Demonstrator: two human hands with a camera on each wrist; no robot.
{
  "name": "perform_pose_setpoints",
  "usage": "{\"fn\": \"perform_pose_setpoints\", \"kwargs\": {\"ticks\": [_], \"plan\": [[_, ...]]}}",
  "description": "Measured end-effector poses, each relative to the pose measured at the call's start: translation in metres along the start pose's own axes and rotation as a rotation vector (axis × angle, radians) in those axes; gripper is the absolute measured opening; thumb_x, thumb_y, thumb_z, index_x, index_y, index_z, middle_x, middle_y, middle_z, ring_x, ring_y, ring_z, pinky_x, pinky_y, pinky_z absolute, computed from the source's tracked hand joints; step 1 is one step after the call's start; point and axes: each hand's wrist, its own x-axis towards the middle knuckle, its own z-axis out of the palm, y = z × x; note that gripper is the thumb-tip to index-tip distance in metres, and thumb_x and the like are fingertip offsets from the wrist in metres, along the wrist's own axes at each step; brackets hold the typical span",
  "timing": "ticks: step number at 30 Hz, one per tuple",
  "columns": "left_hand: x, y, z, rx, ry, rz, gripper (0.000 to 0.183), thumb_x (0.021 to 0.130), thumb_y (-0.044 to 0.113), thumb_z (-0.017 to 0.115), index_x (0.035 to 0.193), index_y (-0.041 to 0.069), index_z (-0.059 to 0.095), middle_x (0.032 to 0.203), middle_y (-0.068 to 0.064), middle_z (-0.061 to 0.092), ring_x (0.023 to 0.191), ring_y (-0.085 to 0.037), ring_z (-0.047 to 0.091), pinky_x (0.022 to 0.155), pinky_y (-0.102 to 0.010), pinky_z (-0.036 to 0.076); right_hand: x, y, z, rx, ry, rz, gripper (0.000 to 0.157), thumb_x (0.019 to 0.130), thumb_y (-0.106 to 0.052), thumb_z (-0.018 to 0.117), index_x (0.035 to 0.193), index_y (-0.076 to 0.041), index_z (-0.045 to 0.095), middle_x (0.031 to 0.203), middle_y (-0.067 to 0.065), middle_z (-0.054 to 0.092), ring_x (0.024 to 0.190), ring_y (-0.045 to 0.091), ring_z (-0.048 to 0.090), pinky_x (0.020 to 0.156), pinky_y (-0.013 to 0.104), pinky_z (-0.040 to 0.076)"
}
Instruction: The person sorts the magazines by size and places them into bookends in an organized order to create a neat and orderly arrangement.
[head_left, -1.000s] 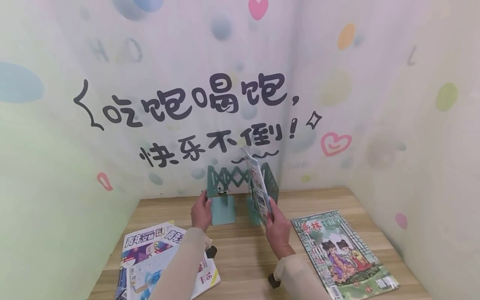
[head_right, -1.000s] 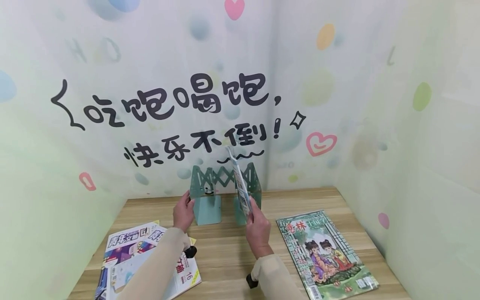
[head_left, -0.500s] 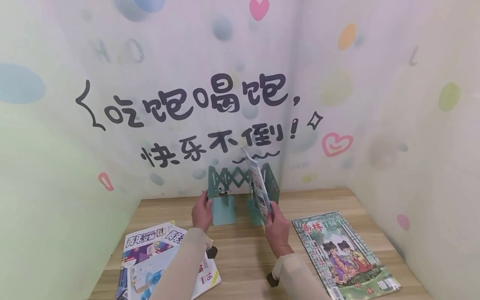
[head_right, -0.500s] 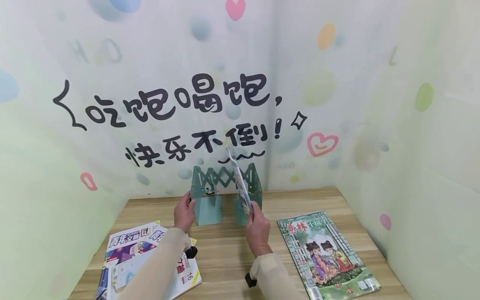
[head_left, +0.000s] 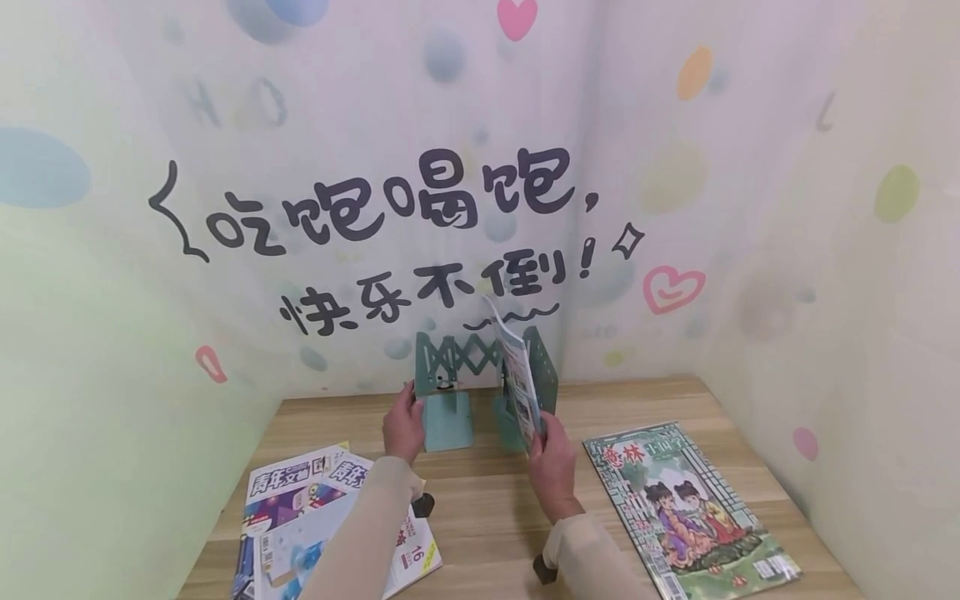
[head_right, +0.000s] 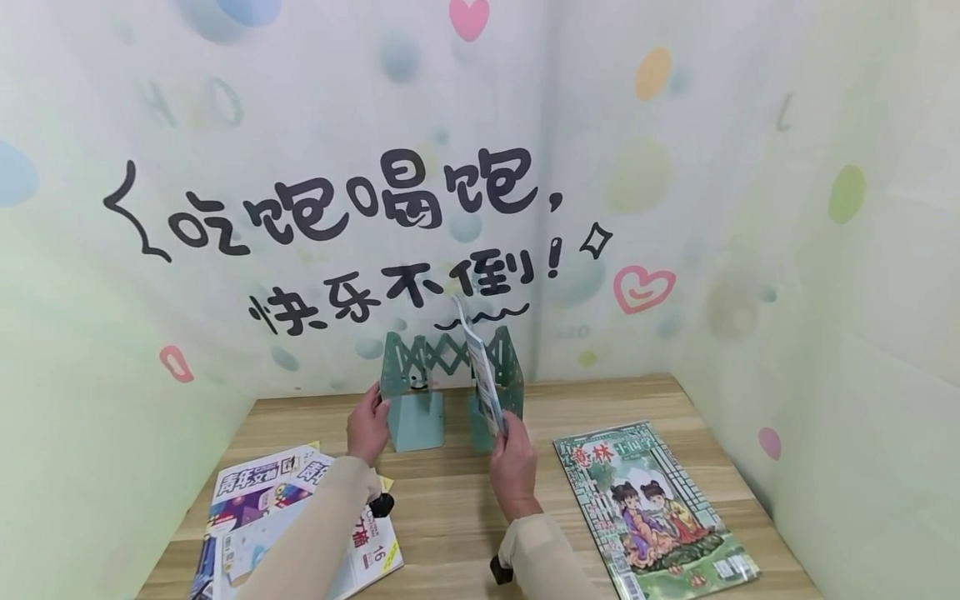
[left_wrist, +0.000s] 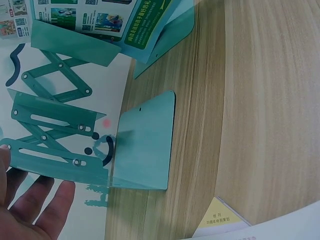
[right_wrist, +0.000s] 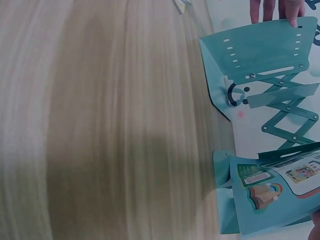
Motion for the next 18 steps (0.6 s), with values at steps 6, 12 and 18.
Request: {"fn": "perform_pose_setpoints", "kwargs": {"ticks": [6,12,18], "plan": [[-0.0009,0.0012,-0.0007,0.012,0.011,0.02,0.043,0.103,0.012,0.048,0.145,0.006,0.042,0.141,-0.017,0.051,0.123,-0.037,0.053,0.1,-0.051,0.045,-0.0053,0.0024,0.0012,0.002,-0.032,0.029,0.031,0.089,0.006,0.063,0.116,-0.007,0.054,0.115,0.017,0.064,0.104,0.034,0.065,0.082,0.049,0.056],[-0.0001,-0.0005,-0.0003,0.002,0.01,0.02,0.043,0.103,0.011,0.048,0.145,0.006,0.042,0.141,-0.018,0.051,0.123,-0.037,0.053,0.099,-0.052,0.045,-0.0073,0.0015,0.0008,0.003,-0.084,0.12,0.032,0.092,0.003,0.06,0.12,-0.008,0.05,0.124,0.019,0.061,0.111,0.035,0.061,0.086,0.05,0.054],[0.0003,-0.0018,0.0,-0.001,-0.001,0.014,0.044,0.103,0.014,0.047,0.146,0.006,0.041,0.141,-0.018,0.05,0.124,-0.037,0.052,0.1,-0.051,0.045,-0.0102,0.0001,-0.002,-0.01,-0.109,0.164,0.033,0.092,0.002,0.059,0.122,-0.007,0.048,0.125,0.023,0.06,0.11,0.038,0.061,0.084,0.052,0.054]]}}
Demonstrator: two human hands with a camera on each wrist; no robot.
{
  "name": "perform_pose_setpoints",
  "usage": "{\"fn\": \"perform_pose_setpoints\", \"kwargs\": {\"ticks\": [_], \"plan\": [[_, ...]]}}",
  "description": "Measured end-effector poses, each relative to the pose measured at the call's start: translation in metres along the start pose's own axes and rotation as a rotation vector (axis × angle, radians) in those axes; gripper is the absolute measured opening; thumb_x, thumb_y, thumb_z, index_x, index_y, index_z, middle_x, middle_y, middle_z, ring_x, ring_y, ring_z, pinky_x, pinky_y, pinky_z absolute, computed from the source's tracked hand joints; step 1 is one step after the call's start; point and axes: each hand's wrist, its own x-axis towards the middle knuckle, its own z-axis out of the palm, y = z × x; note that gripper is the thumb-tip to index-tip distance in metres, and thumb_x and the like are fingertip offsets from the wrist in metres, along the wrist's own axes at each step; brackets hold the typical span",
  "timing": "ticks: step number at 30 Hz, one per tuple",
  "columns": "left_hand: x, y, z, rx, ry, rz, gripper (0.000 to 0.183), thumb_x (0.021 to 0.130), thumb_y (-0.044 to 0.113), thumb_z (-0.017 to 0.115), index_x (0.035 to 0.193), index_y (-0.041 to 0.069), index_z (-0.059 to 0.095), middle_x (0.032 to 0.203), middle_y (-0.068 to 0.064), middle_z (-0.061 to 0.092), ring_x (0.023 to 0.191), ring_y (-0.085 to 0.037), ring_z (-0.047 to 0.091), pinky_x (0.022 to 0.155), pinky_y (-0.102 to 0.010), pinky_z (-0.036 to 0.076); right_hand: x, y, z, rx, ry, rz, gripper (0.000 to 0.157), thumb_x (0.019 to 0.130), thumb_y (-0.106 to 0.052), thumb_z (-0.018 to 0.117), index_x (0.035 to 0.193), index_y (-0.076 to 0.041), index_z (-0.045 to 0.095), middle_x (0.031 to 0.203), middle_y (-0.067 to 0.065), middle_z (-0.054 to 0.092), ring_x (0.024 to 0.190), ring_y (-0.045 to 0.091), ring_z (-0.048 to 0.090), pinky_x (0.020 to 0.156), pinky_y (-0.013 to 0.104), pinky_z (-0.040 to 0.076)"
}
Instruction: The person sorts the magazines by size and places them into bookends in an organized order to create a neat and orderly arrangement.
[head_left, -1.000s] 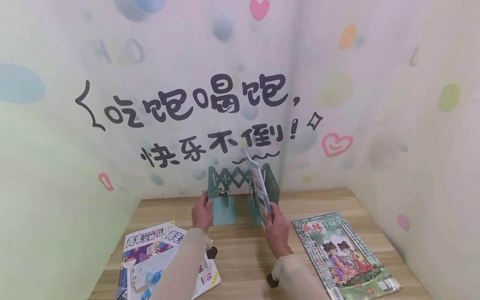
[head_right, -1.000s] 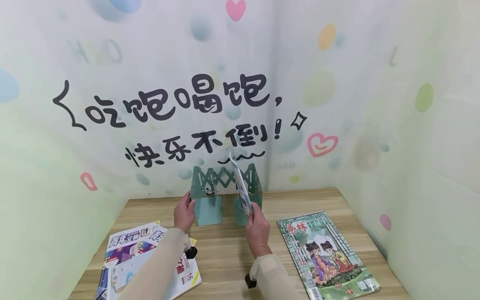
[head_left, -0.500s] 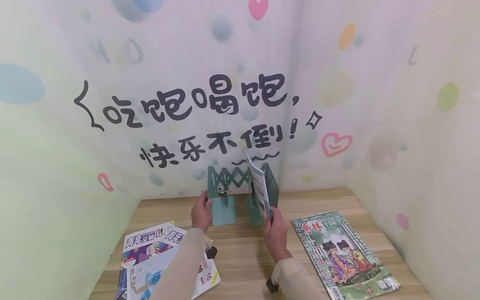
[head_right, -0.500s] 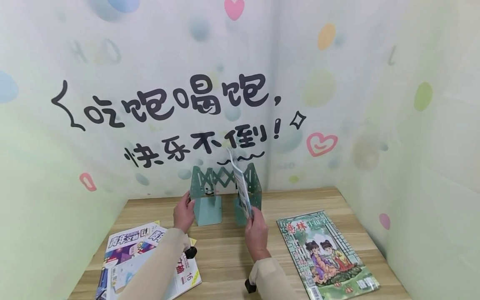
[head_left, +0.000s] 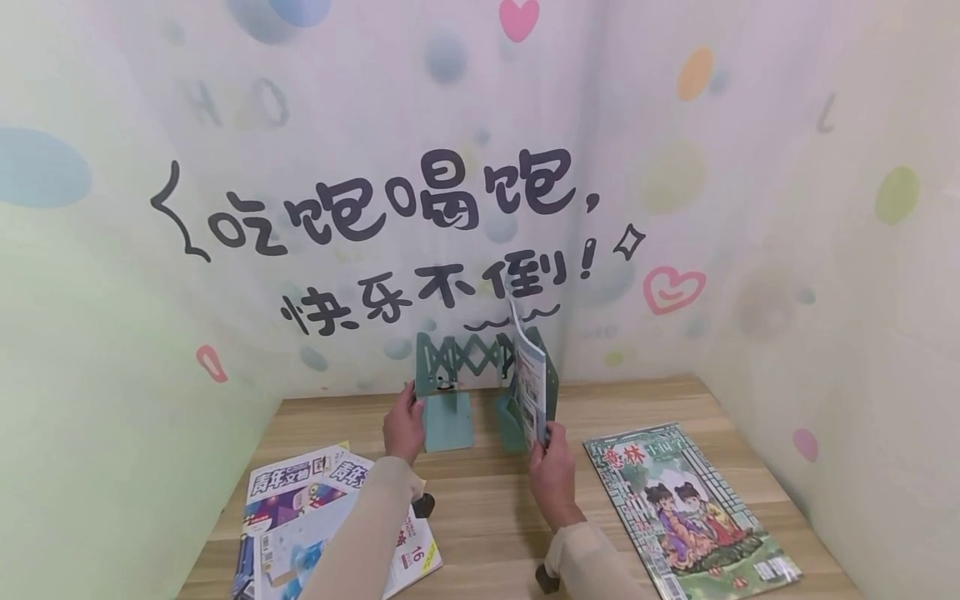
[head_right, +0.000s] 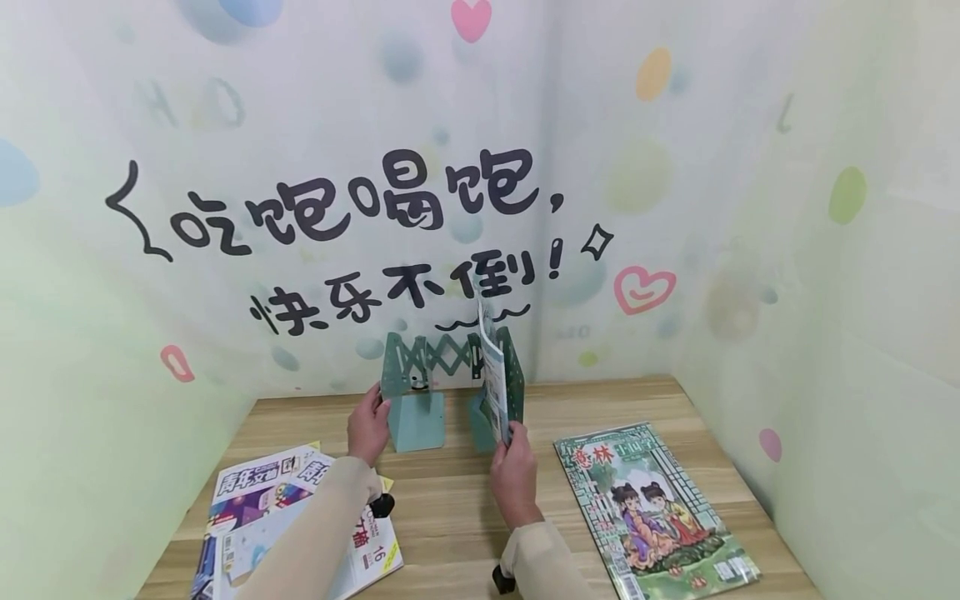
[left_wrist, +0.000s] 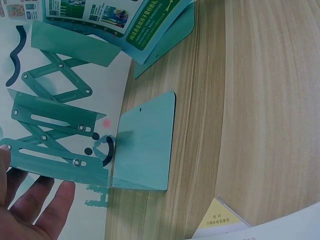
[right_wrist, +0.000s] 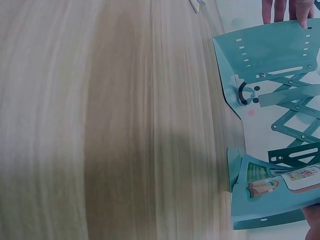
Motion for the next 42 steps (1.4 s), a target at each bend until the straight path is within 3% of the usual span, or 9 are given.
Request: {"fn": "perform_pose_setpoints", "kwargs": {"ticks": [19,32,42], "plan": [[-0.001,0.001,-0.004,0.013,-0.012,-0.015,0.045,0.103,0.012,0.047,0.147,0.006,0.04,0.142,-0.017,0.049,0.125,-0.036,0.051,0.1,-0.05,0.045,-0.005,0.01,-0.004,-0.137,-0.02,-0.125,0.032,0.09,-0.001,0.064,0.121,-0.002,0.055,0.116,0.022,0.066,0.099,0.036,0.067,0.074,0.048,0.058],[0.0,-0.001,-0.001,-0.005,-0.015,-0.014,0.045,0.103,0.013,0.046,0.147,0.008,0.04,0.143,-0.016,0.049,0.125,-0.035,0.051,0.101,-0.05,0.044,-0.001,0.012,0.002,-0.169,-0.011,-0.185,0.037,0.089,0.001,0.067,0.124,-0.005,0.055,0.121,0.017,0.065,0.107,0.033,0.065,0.083,0.047,0.055],[0.0,0.0,0.001,0.026,0.015,0.007,0.044,0.102,0.011,0.047,0.146,0.007,0.042,0.14,-0.017,0.052,0.123,-0.036,0.053,0.1,-0.052,0.044,0.006,0.007,0.003,-0.184,-0.028,-0.213,0.042,0.087,0.002,0.067,0.126,-0.002,0.055,0.115,0.02,0.065,0.102,0.035,0.066,0.081,0.049,0.056]]}}
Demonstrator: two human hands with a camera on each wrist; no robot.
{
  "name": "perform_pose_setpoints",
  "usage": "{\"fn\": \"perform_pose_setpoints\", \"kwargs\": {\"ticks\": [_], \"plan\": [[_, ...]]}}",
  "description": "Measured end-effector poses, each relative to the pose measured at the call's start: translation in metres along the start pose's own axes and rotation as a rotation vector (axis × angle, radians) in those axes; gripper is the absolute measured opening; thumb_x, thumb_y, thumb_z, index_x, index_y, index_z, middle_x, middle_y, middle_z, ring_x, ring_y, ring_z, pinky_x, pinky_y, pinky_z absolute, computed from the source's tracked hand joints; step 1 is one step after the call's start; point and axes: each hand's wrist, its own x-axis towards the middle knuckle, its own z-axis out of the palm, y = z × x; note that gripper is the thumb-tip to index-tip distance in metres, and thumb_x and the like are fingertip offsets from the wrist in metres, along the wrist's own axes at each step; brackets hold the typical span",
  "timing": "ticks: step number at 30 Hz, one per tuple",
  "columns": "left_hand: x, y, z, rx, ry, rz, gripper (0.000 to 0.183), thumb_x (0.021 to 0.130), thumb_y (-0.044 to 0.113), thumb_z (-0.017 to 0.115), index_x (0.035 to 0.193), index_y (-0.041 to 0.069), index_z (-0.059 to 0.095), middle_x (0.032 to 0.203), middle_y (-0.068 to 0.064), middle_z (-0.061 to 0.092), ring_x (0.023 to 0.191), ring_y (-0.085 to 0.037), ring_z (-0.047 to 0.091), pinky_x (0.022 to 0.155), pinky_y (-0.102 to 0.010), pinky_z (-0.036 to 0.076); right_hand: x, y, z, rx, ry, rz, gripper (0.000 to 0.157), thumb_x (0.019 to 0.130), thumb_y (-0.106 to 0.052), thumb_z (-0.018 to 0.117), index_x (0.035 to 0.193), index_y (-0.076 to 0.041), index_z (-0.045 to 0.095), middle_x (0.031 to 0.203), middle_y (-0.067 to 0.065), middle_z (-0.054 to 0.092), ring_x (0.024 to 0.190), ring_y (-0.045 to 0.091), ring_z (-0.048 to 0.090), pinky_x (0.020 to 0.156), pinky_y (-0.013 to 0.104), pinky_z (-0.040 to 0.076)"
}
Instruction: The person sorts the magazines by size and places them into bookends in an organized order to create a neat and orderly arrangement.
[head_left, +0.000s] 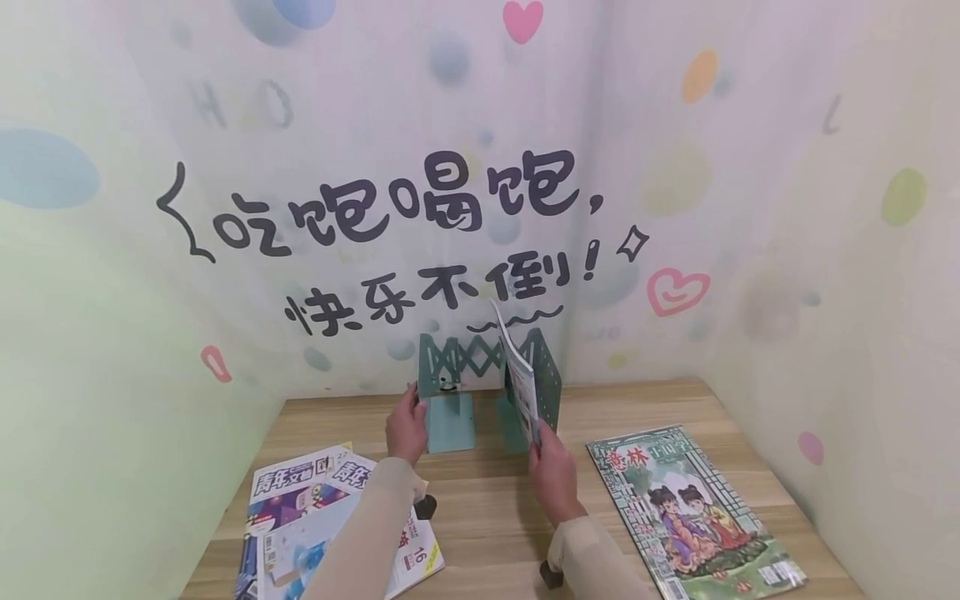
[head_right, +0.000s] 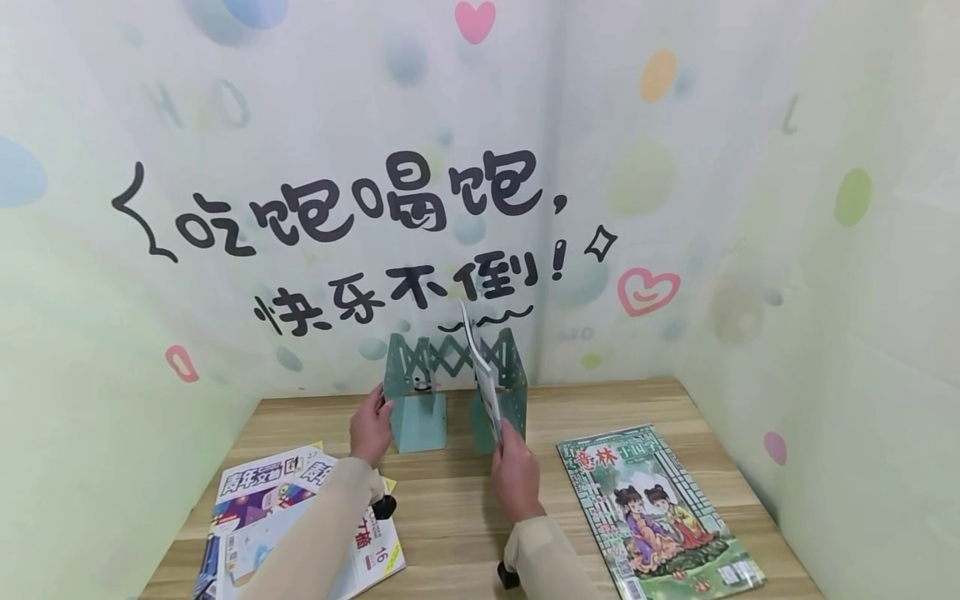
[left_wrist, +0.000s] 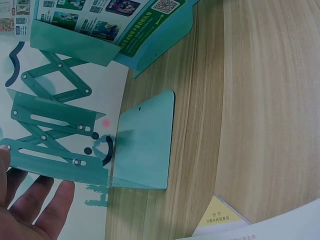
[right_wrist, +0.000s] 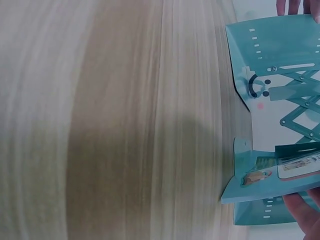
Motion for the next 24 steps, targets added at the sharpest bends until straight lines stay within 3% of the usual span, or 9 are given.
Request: {"fn": "perform_pose_setpoints", "kwargs": {"ticks": [5,18,24], "plan": [[0.0,-0.001,0.001,0.01,0.005,0.001,0.043,0.103,0.013,0.047,0.146,0.008,0.042,0.14,-0.017,0.052,0.123,-0.036,0.053,0.1,-0.052,0.044,0.004,0.004,0.004,-0.014,-0.019,-0.012,0.045,0.086,0.002,0.068,0.128,-0.002,0.054,0.115,0.021,0.065,0.1,0.036,0.066,0.08,0.05,0.056],[0.0,0.0,0.0,0.013,-0.002,-0.003,0.044,0.103,0.013,0.046,0.146,0.008,0.041,0.14,-0.018,0.051,0.123,-0.036,0.053,0.1,-0.052,0.044,0.013,0.005,0.007,-0.03,-0.155,0.096,0.043,0.091,-0.006,0.065,0.133,-0.007,0.052,0.117,0.018,0.064,0.102,0.034,0.065,0.082,0.049,0.056],[0.002,-0.002,0.001,0.002,0.003,-0.004,0.043,0.103,0.013,0.047,0.146,0.009,0.043,0.14,-0.017,0.052,0.123,-0.036,0.053,0.1,-0.052,0.044,0.014,0.0,0.004,-0.028,-0.167,0.116,0.04,0.09,-0.006,0.065,0.129,-0.007,0.055,0.108,0.015,0.067,0.094,0.03,0.067,0.078,0.046,0.057]]}}
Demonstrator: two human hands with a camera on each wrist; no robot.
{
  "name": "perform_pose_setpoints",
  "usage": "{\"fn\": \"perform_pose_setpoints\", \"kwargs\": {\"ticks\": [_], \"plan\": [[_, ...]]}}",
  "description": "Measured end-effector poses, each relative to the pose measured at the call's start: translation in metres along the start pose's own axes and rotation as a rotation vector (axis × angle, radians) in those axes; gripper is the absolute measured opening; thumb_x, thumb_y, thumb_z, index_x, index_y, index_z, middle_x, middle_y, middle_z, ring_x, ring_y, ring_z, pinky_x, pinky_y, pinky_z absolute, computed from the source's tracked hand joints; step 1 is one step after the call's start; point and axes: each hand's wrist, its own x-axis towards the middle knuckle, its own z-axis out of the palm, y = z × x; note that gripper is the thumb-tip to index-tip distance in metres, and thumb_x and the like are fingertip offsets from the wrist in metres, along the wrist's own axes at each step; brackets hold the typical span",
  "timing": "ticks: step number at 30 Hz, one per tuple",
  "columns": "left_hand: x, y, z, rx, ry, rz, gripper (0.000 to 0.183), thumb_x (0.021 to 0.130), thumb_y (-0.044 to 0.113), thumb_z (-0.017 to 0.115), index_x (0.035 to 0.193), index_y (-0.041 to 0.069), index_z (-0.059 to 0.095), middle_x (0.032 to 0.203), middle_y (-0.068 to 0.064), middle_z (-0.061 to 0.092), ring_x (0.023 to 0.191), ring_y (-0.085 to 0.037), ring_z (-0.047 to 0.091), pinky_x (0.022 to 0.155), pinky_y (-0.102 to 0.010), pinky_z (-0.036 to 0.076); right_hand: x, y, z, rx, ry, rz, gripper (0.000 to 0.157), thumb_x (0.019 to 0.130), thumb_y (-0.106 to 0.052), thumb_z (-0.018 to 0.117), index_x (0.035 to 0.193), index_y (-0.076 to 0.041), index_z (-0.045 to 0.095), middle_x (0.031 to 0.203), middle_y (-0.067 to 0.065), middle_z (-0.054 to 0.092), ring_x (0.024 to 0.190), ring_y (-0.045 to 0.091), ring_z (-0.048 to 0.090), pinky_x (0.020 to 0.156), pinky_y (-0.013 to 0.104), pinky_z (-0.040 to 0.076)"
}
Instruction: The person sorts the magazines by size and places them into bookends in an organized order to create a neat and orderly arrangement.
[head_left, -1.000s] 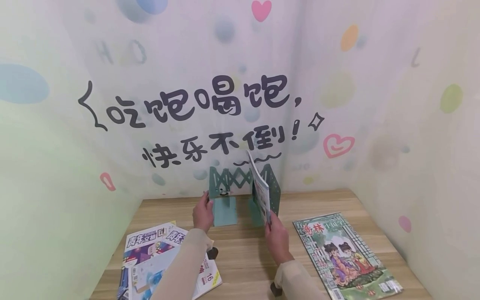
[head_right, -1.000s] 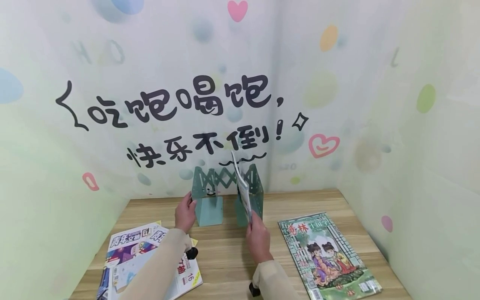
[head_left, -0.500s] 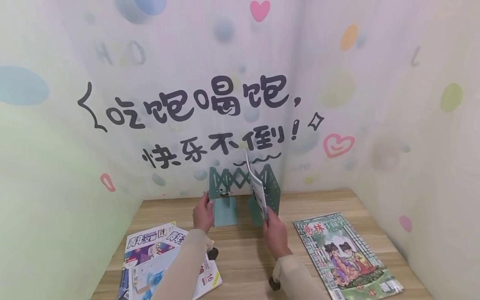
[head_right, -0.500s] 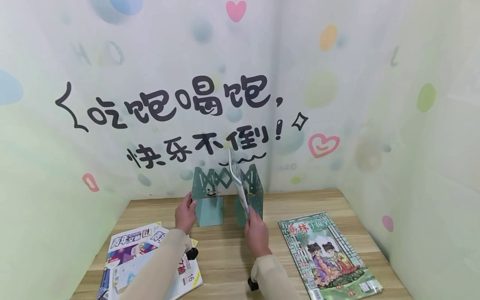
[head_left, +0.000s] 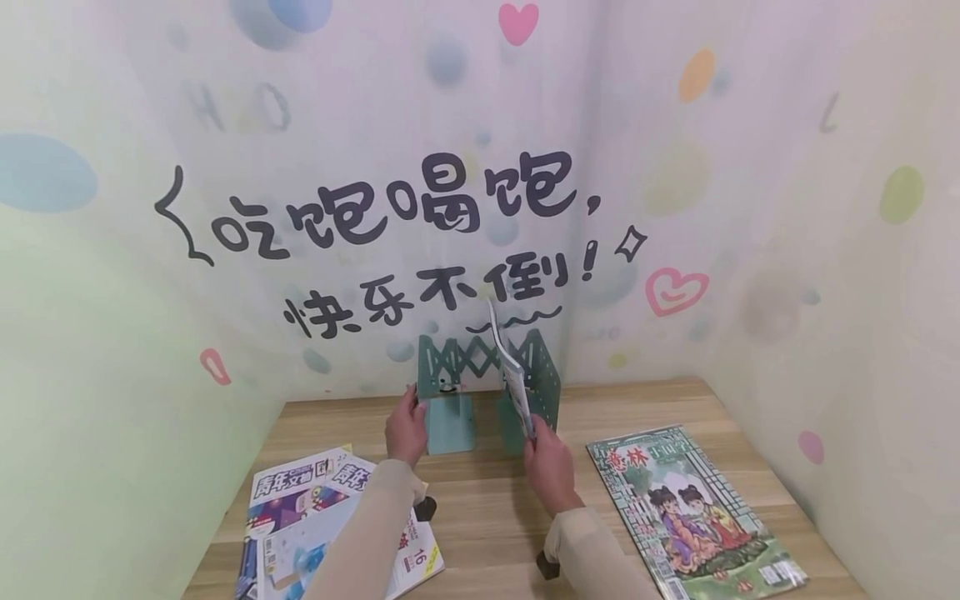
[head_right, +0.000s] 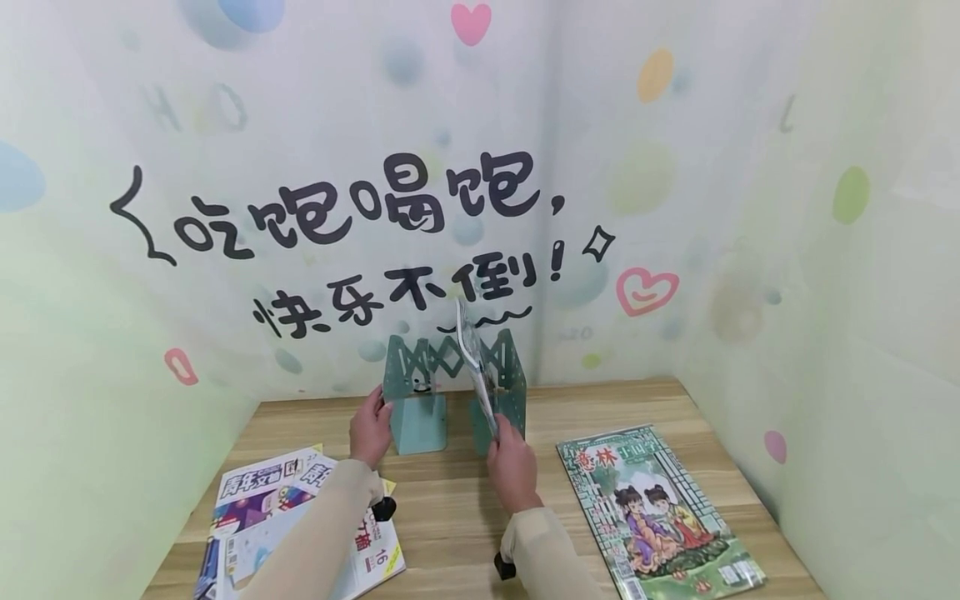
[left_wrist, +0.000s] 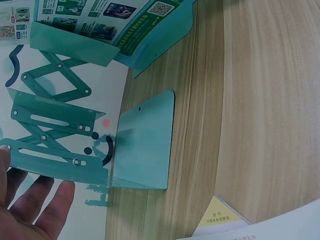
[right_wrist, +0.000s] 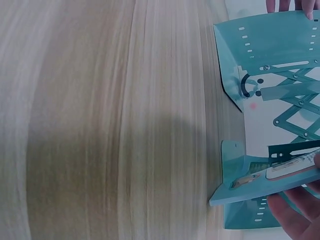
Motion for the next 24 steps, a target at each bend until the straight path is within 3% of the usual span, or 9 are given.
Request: {"fn": "perform_pose_setpoints", "kwargs": {"ticks": [10,24], "plan": [[-0.0008,-0.0006,-0.0009,0.007,0.004,0.01,0.044,0.102,0.012,0.048,0.146,0.008,0.042,0.14,-0.018,0.051,0.124,-0.036,0.052,0.1,-0.052,0.044,-0.0033,-0.0027,0.0017,0.0,0.033,-0.033,0.039,0.087,-0.007,0.068,0.125,-0.006,0.058,0.106,0.016,0.069,0.087,0.03,0.068,0.073,0.047,0.057],[-0.0011,0.001,-0.0013,0.009,0.002,0.006,0.044,0.102,0.012,0.048,0.146,0.007,0.042,0.141,-0.018,0.051,0.124,-0.036,0.052,0.099,-0.052,0.045,-0.0061,-0.0089,0.0043,-0.001,-0.031,0.004,0.046,0.086,-0.012,0.071,0.129,-0.007,0.056,0.117,0.018,0.066,0.098,0.033,0.066,0.08,0.047,0.056]]}}
